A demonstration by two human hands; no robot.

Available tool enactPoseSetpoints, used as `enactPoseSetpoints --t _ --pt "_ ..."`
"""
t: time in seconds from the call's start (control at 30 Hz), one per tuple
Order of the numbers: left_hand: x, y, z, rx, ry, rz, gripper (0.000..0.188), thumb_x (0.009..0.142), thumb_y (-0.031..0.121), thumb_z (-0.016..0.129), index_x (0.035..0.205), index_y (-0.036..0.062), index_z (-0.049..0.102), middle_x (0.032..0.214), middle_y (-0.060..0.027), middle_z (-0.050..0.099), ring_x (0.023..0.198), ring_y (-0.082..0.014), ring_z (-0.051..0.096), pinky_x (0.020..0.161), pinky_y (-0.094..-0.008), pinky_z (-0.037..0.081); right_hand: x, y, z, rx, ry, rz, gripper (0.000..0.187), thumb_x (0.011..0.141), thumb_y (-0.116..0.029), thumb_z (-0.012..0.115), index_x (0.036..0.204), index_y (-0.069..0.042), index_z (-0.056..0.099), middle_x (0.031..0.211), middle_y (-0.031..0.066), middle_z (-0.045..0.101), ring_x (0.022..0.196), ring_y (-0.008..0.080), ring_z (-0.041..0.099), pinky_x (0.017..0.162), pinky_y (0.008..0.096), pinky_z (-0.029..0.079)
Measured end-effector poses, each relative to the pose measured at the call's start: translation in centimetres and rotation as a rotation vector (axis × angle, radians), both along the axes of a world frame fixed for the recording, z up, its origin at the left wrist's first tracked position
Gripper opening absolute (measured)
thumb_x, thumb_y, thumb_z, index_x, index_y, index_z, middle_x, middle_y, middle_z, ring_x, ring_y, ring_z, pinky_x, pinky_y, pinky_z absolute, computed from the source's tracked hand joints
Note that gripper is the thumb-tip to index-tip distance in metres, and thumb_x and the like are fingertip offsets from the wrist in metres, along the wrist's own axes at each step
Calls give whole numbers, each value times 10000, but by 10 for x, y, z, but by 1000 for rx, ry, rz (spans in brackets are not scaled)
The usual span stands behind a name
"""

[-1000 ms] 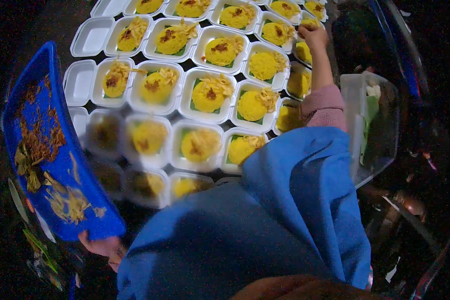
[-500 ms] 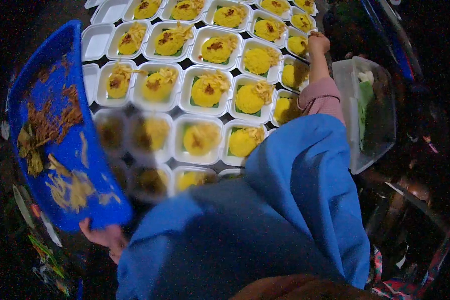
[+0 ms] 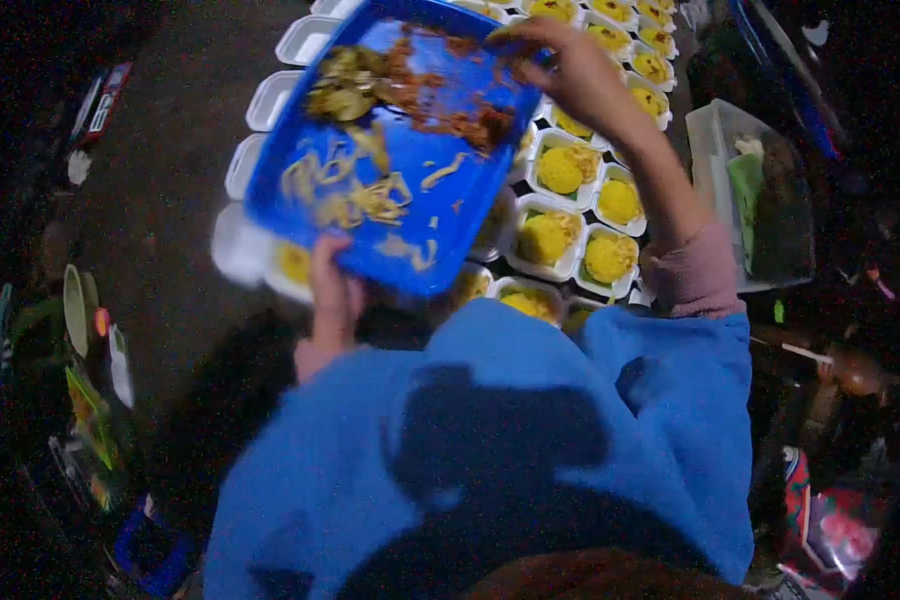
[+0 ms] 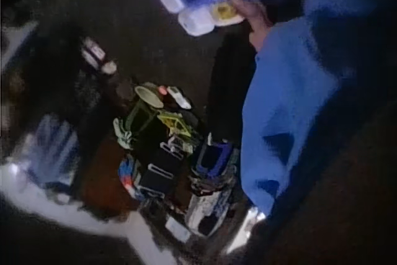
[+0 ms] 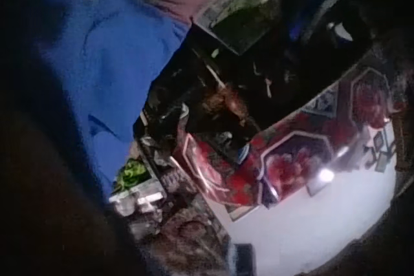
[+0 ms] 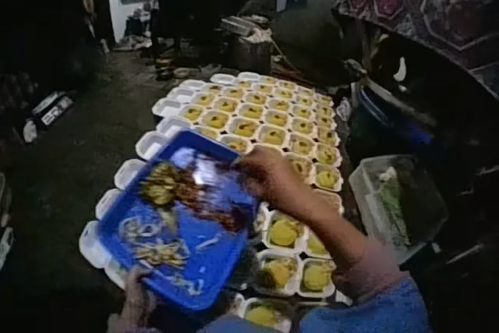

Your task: The person assembles food into white styrofoam containers by hand. They add a yellow base, a brown crumbly topping, and a fried snack item to each container in a repetitive sequence.

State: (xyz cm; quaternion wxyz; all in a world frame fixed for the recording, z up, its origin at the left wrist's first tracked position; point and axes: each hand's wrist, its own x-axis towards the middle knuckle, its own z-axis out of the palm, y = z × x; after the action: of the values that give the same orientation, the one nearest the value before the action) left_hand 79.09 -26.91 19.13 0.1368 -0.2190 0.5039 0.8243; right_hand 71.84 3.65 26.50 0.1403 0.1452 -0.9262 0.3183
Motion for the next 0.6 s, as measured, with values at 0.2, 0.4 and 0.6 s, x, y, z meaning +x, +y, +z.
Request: enactPoseSetpoints --t 0.2,0.4,0.6 --pt "0 31 -34 164 -28 -95 126 625 111 504 741 73 479 692 -28 476 674 -146 471 650 -267 394 39 -37 -19 572 -477 -101 175 705 -116 476 841 -13 511 829 171 509 781 325 511 674 395 419" --pt "-11 33 -48 164 -151 -111 150 603 128 502 736 61 482 668 -32 480 613 -151 478 568 -269 405 38 -18 -67 481 -216 -208 114 663 -107 480 693 -13 538 713 175 537 677 309 536 603 378 437" --pt "-15 29 -39 -29 39 -138 102 681 168 455 620 87 446 621 -7 432 596 -121 438 584 -247 372 43 -20 -73 517 -264 -247 135 676 -99 459 753 -33 549 717 184 527 662 316 539 583 379 444"
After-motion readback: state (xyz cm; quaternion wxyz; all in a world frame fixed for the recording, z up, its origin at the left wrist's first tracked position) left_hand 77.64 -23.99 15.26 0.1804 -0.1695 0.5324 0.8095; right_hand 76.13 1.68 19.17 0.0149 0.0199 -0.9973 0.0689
